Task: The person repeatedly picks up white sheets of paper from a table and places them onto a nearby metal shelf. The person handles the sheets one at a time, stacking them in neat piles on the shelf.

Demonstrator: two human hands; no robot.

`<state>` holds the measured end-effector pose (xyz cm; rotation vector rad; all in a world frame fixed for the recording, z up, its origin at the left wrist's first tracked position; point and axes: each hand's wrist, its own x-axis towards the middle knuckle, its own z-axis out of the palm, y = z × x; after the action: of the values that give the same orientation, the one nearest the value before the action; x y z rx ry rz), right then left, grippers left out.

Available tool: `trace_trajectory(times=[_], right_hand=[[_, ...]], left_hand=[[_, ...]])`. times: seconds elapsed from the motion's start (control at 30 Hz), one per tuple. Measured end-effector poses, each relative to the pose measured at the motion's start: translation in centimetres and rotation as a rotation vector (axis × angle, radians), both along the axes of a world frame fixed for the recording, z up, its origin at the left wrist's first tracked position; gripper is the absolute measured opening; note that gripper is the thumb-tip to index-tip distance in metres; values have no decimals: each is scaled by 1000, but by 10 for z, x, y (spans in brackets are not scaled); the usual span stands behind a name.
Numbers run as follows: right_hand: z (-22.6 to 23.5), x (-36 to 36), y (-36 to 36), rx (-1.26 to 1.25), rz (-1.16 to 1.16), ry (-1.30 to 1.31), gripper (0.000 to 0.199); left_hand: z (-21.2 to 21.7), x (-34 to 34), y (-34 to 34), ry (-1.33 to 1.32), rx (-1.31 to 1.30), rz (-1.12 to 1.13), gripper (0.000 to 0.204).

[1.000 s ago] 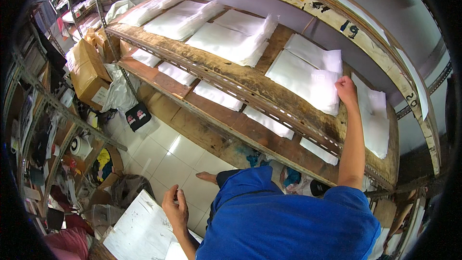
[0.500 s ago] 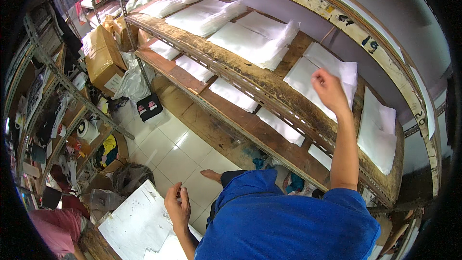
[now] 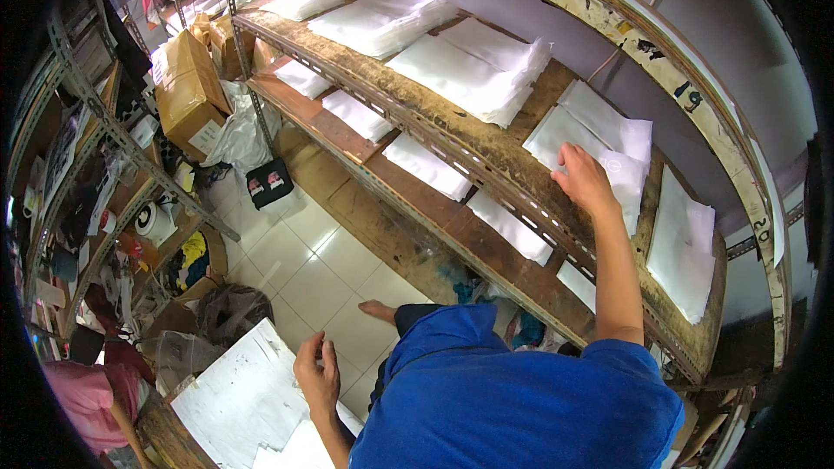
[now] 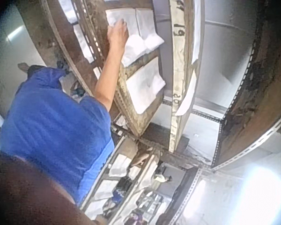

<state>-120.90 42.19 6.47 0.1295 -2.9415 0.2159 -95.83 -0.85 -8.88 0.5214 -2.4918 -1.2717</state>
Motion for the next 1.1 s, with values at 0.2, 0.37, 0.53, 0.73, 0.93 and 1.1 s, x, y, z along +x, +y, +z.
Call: trace_trajectory(times=[0.2, 0.37, 0.53, 0.73, 0.93, 1.1], right_hand=[[-12, -20, 2, 68, 91, 42, 25], [-24, -23, -5, -46, 188, 80, 25], [-41, -37, -119, -309, 698, 81, 19], [-69, -15, -306, -292, 1214, -382, 15], [-96, -18, -412, -286, 1467, -500, 12], [-126, -13, -451, -271, 1624, -626, 13]], left_hand=[[7, 4, -4, 6, 8, 44, 19], [10, 20, -13, 7, -45, 53, 21], [3, 56, -19, 88, -116, 272, 21], [3, 133, -41, 140, -315, 878, 23], [11, 247, -64, -274, -441, 1378, 20], [-6, 231, -40, -345, -330, 1400, 27]])
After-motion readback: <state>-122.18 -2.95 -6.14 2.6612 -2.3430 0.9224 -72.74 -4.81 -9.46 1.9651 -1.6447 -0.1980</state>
